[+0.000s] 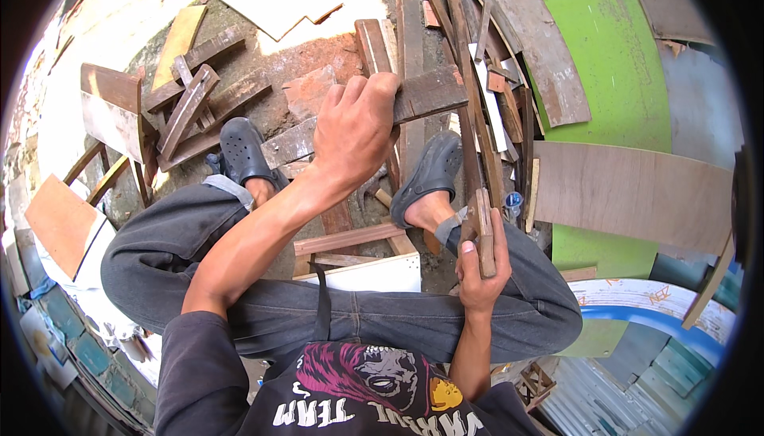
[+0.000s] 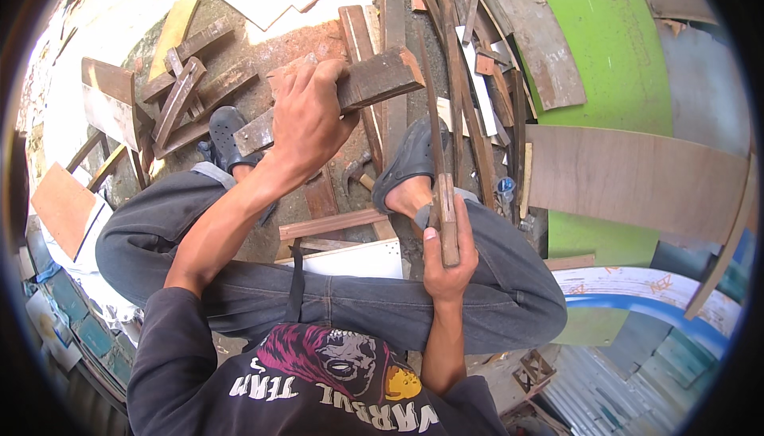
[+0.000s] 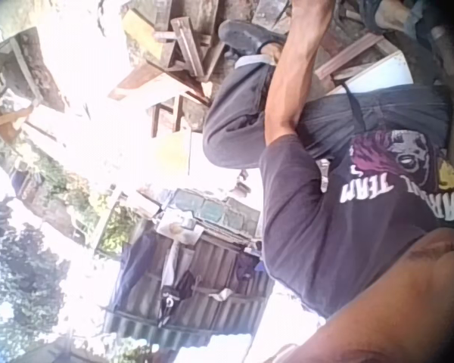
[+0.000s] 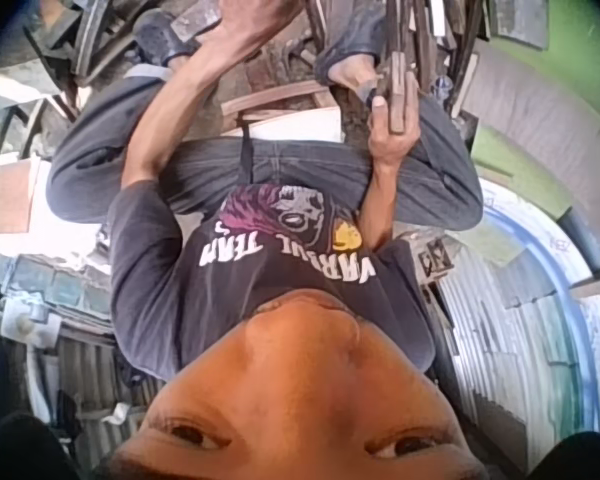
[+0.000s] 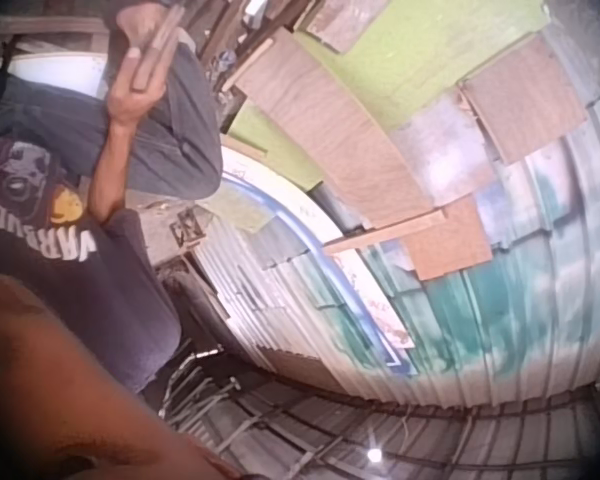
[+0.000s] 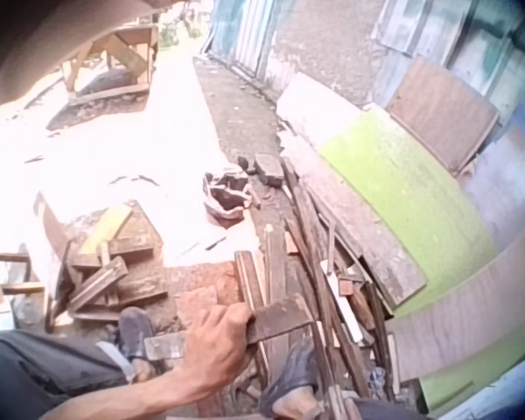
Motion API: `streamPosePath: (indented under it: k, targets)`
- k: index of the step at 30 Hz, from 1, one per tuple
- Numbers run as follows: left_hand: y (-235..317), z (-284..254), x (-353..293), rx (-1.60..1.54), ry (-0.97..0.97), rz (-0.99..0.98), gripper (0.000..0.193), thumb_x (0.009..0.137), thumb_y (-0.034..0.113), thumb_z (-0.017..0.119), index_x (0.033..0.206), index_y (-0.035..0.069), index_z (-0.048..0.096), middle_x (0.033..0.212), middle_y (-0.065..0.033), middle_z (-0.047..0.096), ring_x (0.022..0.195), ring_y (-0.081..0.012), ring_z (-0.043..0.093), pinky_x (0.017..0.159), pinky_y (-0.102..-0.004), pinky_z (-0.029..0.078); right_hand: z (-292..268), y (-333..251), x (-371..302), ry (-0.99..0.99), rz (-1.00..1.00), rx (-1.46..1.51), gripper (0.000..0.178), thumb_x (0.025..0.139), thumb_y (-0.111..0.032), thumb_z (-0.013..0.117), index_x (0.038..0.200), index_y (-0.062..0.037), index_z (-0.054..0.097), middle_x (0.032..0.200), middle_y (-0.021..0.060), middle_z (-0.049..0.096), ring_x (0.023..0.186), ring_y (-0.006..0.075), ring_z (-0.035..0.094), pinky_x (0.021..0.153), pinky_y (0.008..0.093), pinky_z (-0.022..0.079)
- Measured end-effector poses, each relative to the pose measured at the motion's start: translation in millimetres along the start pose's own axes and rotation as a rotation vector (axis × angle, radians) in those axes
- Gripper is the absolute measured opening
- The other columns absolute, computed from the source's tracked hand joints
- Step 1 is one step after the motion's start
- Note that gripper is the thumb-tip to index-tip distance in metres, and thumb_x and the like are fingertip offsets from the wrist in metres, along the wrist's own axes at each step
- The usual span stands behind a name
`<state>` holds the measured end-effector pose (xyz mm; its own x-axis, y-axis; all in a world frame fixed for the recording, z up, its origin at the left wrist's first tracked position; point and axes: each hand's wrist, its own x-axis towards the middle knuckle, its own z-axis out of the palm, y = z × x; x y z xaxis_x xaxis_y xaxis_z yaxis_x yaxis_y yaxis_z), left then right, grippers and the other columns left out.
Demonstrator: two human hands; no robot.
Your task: The person sits cross-legged on the ground and uses a hand saw to cut a small piece of wood. They hold the wood with their left hand and saw with their right hand, then inspect the cut piece and place it aside.
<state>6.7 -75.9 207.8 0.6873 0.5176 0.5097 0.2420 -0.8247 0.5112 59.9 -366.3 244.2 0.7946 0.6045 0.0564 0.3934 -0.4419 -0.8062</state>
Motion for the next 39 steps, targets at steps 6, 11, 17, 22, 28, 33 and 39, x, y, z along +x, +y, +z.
streamPosePath:
  k: [6,11,17,22,28,33,39]
  targets:
    - [0.4,2.2,-1.2,0.024,0.009,0.032,0.05,0.072,0.001,0.069,0.117,0.004,0.048,0.106,-0.0088,0.061,0.09,-0.0257,0.058,0.076,-0.0394,0.044,-0.3,0.4,-1.3,0.001,0.031,0.014,0.06,0.093,-0.008,0.06,0.148,0.0066,0.043,0.098,0.0124,0.067,0.049,0.0036,0.044,0.04,0.0215,0.032]
    - [-11.3,10.4,-7.0,0.034,-0.094,0.019,0.057,0.068,0.003,0.074,0.12,0.003,0.049,0.109,-0.0105,0.061,0.095,-0.0279,0.059,0.08,-0.0399,0.046,2.1,1.9,0.5,-0.004,0.018,0.006,0.06,0.093,-0.008,0.061,0.148,0.0064,0.043,0.095,0.0106,0.067,0.049,0.0037,0.045,0.041,0.0214,0.032]
    - [-59.1,47.7,-24.5,-0.042,-0.35,-0.167,0.08,0.059,0.011,0.087,0.129,0.002,0.05,0.12,-0.0194,0.053,0.11,-0.0392,0.057,0.097,-0.0462,0.047,5.8,0.4,1.8,-0.038,0.078,0.032,0.06,0.093,-0.007,0.061,0.149,0.0063,0.042,0.093,0.0083,0.066,0.051,0.0039,0.045,0.043,0.0213,0.033]
    - [-127.4,88.8,-69.1,-0.032,-0.536,-0.166,0.079,0.061,0.015,0.088,0.13,0.002,0.053,0.118,-0.0209,0.053,0.114,-0.0399,0.054,0.097,-0.047,0.049,22.3,-13.8,3.2,-0.147,0.218,0.167,0.062,0.094,-0.017,0.065,0.145,0.0107,0.044,0.127,0.0247,0.065,0.114,0.0258,0.066,0.097,0.0347,0.05]
    - [-165.8,120.5,-96.2,-0.003,-0.61,-0.183,0.078,0.064,0.024,0.082,0.132,0.0,0.055,0.121,-0.0212,0.055,0.116,-0.0395,0.053,0.101,-0.0465,0.046,55.4,-0.3,-0.5,-0.29,0.139,0.123,0.059,0.095,-0.02,0.06,0.143,0.012,0.047,0.122,0.0288,0.067,0.099,0.0301,0.072,0.083,0.0338,0.056]
    - [-177.5,129.5,-96.8,0.042,-0.668,-0.185,0.089,0.064,0.029,0.08,0.141,-0.002,0.048,0.126,-0.0222,0.054,0.121,-0.0399,0.05,0.105,-0.0464,0.043,86.0,0.1,3.8,-0.303,0.073,0.102,0.055,0.091,-0.009,0.055,0.142,0.0118,0.048,0.124,0.0308,0.065,0.109,0.0308,0.07,0.09,0.0338,0.054]
    - [-174.2,128.4,-98.9,0.122,-0.624,-0.158,0.091,0.065,0.035,0.08,0.143,0.0,0.048,0.124,-0.0193,0.057,0.119,-0.0351,0.053,0.104,-0.0448,0.04,108.4,22.3,8.6,-0.287,0.033,0.164,0.053,0.092,-0.01,0.054,0.141,0.0107,0.05,0.129,0.0305,0.063,0.114,0.0341,0.069,0.095,0.035,0.052]
